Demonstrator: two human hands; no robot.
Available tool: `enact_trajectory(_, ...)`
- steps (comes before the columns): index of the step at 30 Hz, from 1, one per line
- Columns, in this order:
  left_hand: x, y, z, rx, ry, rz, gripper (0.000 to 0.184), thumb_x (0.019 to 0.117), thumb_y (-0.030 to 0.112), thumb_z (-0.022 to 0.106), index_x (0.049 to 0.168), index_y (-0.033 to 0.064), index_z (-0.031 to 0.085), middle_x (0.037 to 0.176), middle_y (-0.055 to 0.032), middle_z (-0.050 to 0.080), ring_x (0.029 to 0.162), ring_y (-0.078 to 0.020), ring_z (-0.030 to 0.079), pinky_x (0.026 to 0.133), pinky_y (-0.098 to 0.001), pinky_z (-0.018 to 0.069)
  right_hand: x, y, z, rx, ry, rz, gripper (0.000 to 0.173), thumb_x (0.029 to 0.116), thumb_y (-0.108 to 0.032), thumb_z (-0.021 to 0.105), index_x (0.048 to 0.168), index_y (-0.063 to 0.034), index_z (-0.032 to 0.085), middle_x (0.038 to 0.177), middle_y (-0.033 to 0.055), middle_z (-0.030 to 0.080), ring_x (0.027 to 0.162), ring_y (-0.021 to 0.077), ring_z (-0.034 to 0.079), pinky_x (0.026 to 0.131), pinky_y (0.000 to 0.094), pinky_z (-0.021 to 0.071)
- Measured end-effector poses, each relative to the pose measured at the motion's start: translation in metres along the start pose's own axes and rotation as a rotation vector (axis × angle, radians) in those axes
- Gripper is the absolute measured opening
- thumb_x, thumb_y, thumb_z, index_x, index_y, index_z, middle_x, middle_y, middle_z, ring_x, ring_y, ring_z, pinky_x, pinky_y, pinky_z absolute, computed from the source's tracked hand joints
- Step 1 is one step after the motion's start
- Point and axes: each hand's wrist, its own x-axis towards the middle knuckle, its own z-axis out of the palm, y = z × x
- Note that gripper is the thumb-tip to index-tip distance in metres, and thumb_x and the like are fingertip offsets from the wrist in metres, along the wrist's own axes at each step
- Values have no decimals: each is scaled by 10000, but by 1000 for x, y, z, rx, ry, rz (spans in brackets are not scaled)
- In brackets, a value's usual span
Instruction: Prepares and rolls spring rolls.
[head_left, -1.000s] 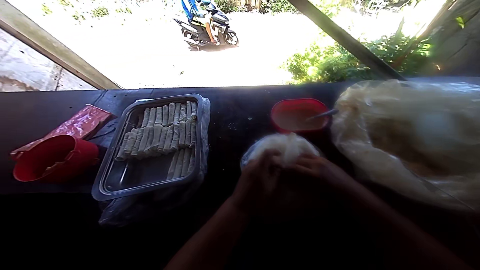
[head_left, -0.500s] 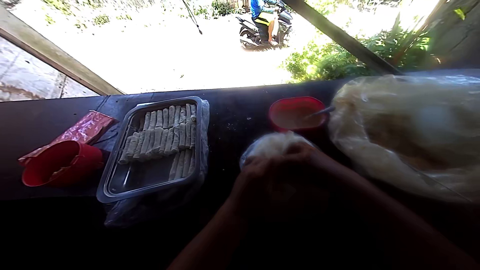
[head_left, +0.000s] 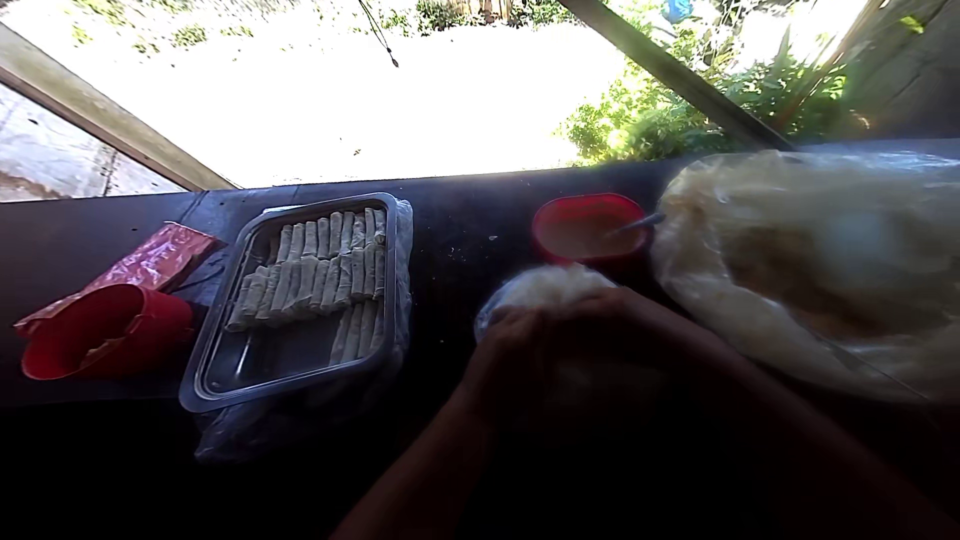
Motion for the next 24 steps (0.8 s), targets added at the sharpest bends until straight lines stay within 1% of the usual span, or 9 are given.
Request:
enact_trajectory(3, 1, -5, 3, 3, -2, 8, 301, 1088, 341, 473, 1195, 133, 662, 1043, 25, 764, 1000, -108, 709, 988, -389, 506, -8, 5, -6, 112, 107, 89, 240, 1038, -171, 554, 1170, -93, 738, 1091, 29, 735, 999, 58, 689, 928, 249, 565)
enact_trajectory(6, -1, -7, 4, 12, 4, 2, 305, 1087, 352, 478, 1204, 139, 663, 1058, 32, 762, 998, -110, 704, 975, -389, 504, -13, 6, -6, 105, 238, 153, 229, 1029, -137, 542, 1140, -107, 740, 1067, 18, 705, 918, 43, 670, 843, 228, 575)
enact_trajectory(10, -1, -7, 6, 16, 20, 15, 283, 1083, 341, 489, 1206, 150, 659, 1046, 36, 762, 999, -105, 702, 978, -391, 500, -4, 0, 0, -74, 335, 141, 314, 1032, -138, 563, 1314, -185, 692, 1070, 32, 670, 915, 100, 663, 813, 284, 588)
enact_trajectory(12, -1, -7, 7, 8, 29, 13, 272, 1081, 328, 493, 1192, 146, 661, 1033, 34, 763, 986, -103, 704, 974, -391, 499, 5, 1, 3, -166, 333, 102, 347, 1037, -160, 570, 1368, -212, 662, 1085, 48, 660, 1012, 154, 656, 888, 328, 574)
enact_trajectory(15, -2, -8, 6, -4, 33, 7, 276, 1083, 328, 488, 1197, 144, 660, 1033, 33, 763, 983, -102, 703, 980, -387, 494, 16, 3, 4, -233, 289, 73, 238, 1045, -163, 561, 1217, -154, 726, 1124, 64, 673, 1123, 188, 636, 984, 328, 540)
enact_trajectory(17, -3, -9, 7, -18, 46, 8, 277, 1083, 328, 493, 1201, 143, 661, 1049, 38, 764, 997, -95, 701, 988, -381, 489, 20, 2, 3, -221, 279, 44, 186, 1040, -149, 569, 1111, -122, 740, 1113, 56, 674, 1127, 184, 632, 987, 319, 539)
enact_trajectory(19, -4, -11, 8, -36, 63, 6, 273, 1079, 316, 503, 1205, 133, 662, 1056, 35, 765, 1003, -95, 700, 999, -377, 490, 23, 0, 0, -209, 233, 47, 180, 1043, -158, 567, 1065, -133, 744, 1103, 42, 670, 1116, 176, 631, 977, 324, 544)
enact_trajectory(22, -5, -11, 8, -44, 64, -10, 263, 1076, 330, 506, 1179, 144, 661, 1041, 44, 761, 999, -87, 699, 991, -377, 492, 27, -1, -3, -188, 173, 97, 192, 1022, -160, 608, 1175, -138, 722, 1143, 66, 695, 1124, 201, 657, 987, 363, 549)
enact_trajectory(24, -4, -12, 9, -38, 57, -7, 271, 1079, 344, 495, 1170, 151, 663, 1036, 48, 757, 996, -83, 694, 984, -375, 481, 26, 1, -4, -157, 223, 137, 277, 998, -189, 661, 1266, -125, 685, 1134, 77, 671, 1031, 191, 667, 927, 359, 571)
